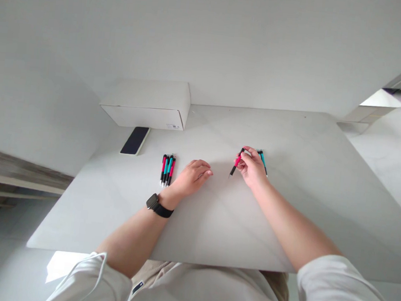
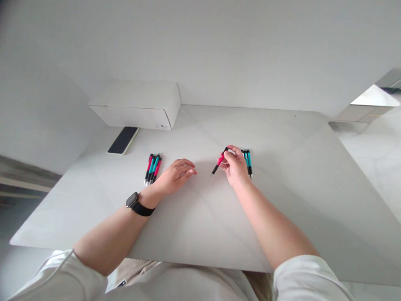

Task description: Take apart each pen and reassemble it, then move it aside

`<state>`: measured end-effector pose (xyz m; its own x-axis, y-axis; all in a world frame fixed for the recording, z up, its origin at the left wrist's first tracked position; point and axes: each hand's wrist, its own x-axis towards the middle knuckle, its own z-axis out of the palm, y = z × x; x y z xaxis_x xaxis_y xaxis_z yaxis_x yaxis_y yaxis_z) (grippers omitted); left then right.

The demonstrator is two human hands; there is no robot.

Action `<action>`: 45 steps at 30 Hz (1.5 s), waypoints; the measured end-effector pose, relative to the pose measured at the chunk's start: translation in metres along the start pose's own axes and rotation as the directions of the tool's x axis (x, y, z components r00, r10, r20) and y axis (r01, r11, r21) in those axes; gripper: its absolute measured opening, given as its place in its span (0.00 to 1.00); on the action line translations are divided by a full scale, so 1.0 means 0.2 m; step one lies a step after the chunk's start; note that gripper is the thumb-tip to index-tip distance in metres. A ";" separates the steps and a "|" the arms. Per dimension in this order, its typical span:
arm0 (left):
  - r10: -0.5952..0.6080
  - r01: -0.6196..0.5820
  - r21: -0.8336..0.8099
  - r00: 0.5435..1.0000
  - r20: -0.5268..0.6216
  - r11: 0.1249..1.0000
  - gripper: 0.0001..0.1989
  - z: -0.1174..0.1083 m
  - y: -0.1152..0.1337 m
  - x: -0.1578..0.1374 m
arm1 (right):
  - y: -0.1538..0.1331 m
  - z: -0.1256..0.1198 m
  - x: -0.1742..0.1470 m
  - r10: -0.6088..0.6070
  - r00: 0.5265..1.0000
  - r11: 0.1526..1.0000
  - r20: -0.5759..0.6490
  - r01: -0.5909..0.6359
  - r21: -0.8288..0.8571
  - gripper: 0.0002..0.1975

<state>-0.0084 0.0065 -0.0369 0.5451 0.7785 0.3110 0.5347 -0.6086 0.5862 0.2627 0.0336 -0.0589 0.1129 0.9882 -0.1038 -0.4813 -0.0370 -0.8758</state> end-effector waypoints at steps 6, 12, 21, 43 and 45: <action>-0.007 0.007 -0.007 1.000 -0.002 1.000 0.18 0.00 0.00 0.00 | 0.00 -0.01 0.01 -0.015 1.000 0.999 -0.013 0.016 0.050 0.24; -0.012 0.012 -0.003 1.000 -0.005 1.000 0.18 0.00 0.00 0.00 | 0.00 -0.01 0.01 -0.029 0.999 0.996 -0.016 0.030 0.087 0.24; -0.013 0.013 0.007 1.000 -0.001 1.000 0.18 0.00 0.00 -0.01 | 0.00 -0.01 0.01 -0.012 1.000 0.994 -0.008 0.013 0.106 0.24; -0.010 0.010 0.029 1.000 0.025 1.000 0.17 0.00 0.02 0.00 | -0.53 -0.05 0.04 -0.427 0.904 0.868 -0.022 0.403 -0.289 0.21; -0.007 0.006 0.030 1.000 0.030 1.000 0.17 0.00 0.02 0.00 | -0.63 -0.14 0.07 -0.461 0.887 0.813 -0.018 0.415 -0.409 0.20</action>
<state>-0.0077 0.0039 -0.0347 0.5607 0.7779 0.2838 0.5572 -0.6080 0.5656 0.3491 0.0471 0.0377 0.3374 0.8910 0.3036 0.0113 0.3187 -0.9478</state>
